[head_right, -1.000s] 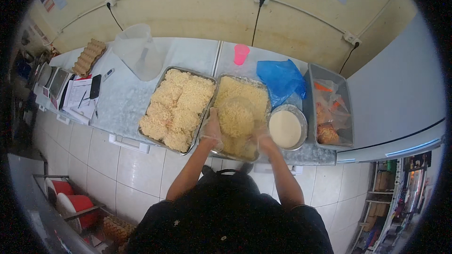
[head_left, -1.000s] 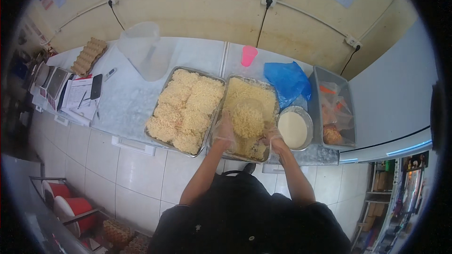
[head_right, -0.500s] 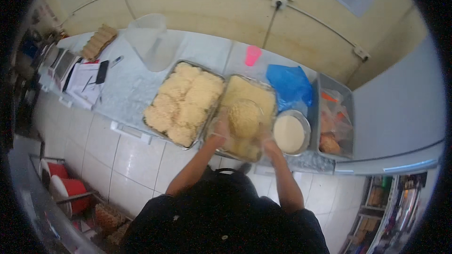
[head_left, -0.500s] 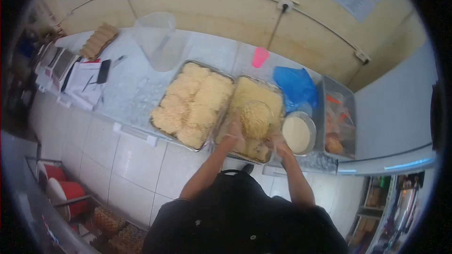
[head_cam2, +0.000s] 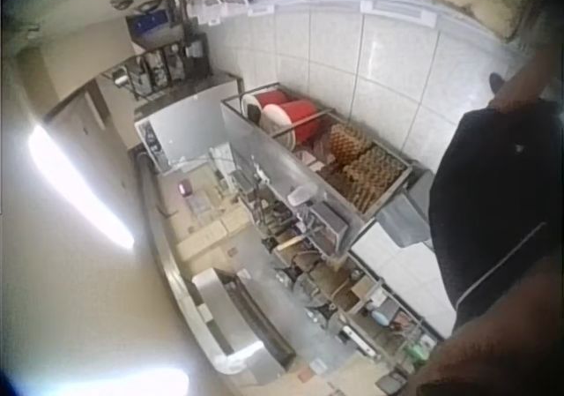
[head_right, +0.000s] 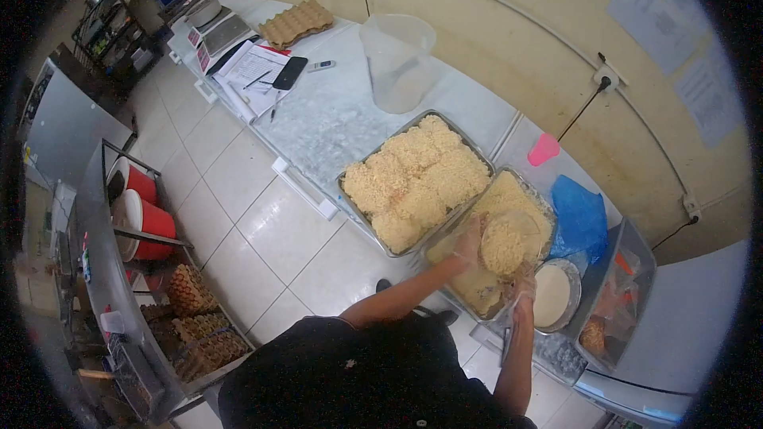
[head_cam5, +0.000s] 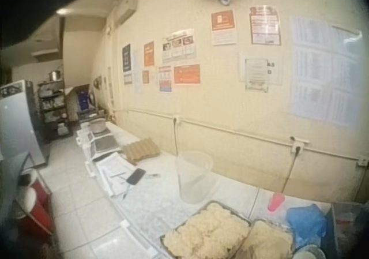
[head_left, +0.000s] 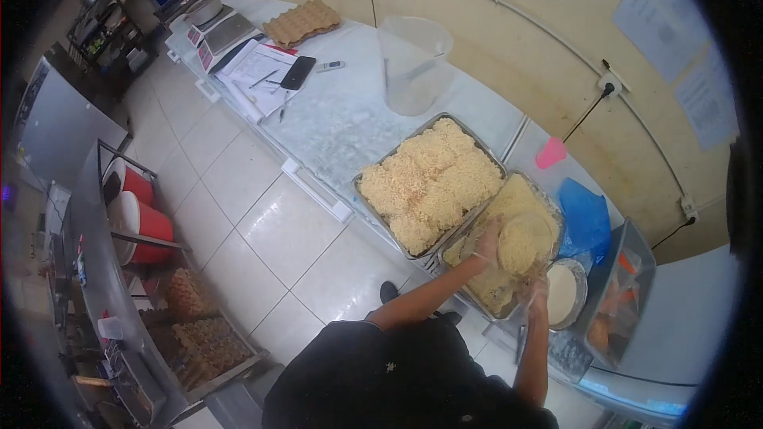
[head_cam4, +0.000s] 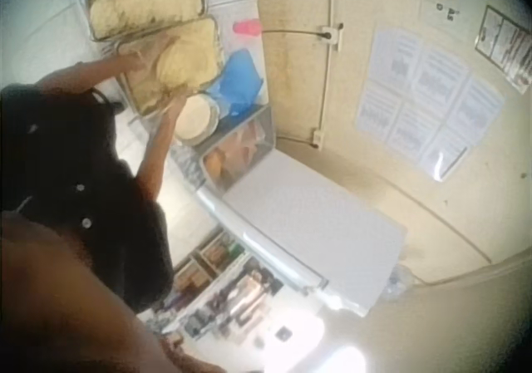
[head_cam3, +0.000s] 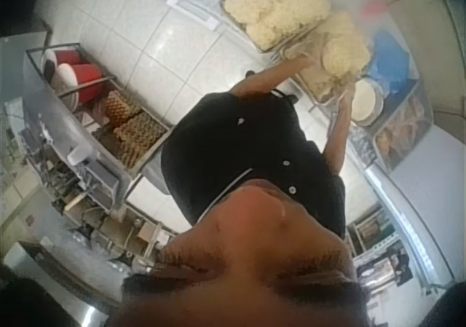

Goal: The person puts on plastic gloves, dips raw chicken pieces into liquid batter, coats them in breadcrumbs, and arranges the breaded chicken on a metal tray.

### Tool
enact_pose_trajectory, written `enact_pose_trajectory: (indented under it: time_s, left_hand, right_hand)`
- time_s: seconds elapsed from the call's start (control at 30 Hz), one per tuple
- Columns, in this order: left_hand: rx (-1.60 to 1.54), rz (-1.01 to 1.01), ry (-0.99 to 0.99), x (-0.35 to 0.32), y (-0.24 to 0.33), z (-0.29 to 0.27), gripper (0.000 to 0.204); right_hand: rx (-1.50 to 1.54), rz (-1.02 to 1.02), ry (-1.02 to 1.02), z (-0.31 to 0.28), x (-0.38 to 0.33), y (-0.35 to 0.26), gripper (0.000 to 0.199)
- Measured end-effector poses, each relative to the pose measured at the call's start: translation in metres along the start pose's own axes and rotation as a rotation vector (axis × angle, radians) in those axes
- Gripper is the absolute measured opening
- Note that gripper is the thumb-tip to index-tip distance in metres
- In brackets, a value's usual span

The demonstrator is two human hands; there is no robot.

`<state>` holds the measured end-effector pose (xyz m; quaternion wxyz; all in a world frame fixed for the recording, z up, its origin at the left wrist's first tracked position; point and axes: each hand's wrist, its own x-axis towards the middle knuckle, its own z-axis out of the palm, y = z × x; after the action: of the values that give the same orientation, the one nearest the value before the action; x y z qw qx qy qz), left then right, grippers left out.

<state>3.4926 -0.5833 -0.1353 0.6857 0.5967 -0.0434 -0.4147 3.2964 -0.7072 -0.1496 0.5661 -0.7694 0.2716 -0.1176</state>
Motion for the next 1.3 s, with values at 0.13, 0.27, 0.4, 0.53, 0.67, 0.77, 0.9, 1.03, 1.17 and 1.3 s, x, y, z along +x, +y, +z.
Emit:
enact_pose_trajectory:
  time_s: [0.13, 0.27, 0.4, 0.53, 0.67, 0.77, 0.9, 1.03, 1.17, 1.3]
  left_hand:
    - [0.263, 0.512, 0.184, 0.038, -0.050, -0.028, 0.048]
    - [0.018, 0.407, 0.072, 0.013, -0.028, -0.009, 0.051]
    - [-0.377, 0.162, -0.054, 0.030, -0.024, -0.021, 0.052]
    - [-0.517, 0.080, -0.065, 0.005, -0.002, -0.007, 0.060]
    - [-0.453, 0.110, -0.024, 0.007, -0.006, -0.010, 0.063]
    - [-0.667, 0.090, -0.165, 0.010, -0.012, -0.009, 0.068]
    - [-0.516, 0.083, -0.051, 0.004, -0.002, -0.011, 0.066]
    - [-0.538, 0.085, -0.034, 0.008, -0.006, -0.002, 0.066]
    - [-0.524, 0.103, -0.078, 0.017, -0.016, -0.016, 0.066]
    - [-0.494, 0.113, -0.031, 0.015, -0.018, -0.012, 0.069]
  right_hand:
    - [0.410, 0.404, 0.115, 0.028, 0.021, -0.027, 0.041]
    - [0.210, 0.363, 0.137, 0.011, 0.000, -0.008, 0.037]
    - [0.171, 0.113, 0.130, 0.020, 0.010, -0.014, 0.033]
    - [0.511, 0.370, 0.128, 0.020, 0.005, -0.062, 0.033]
    - [0.421, 0.271, 0.174, 0.023, 0.004, -0.059, 0.037]
    - [0.444, 0.385, 0.126, 0.012, 0.003, -0.052, 0.040]
    - [0.318, 0.258, 0.072, 0.009, 0.007, -0.045, 0.046]
    - [0.357, 0.351, 0.135, 0.001, 0.005, -0.013, 0.058]
    - [0.421, 0.427, 0.131, 0.005, 0.007, -0.026, 0.053]
    - [0.250, 0.260, 0.034, 0.003, 0.003, -0.039, 0.048]
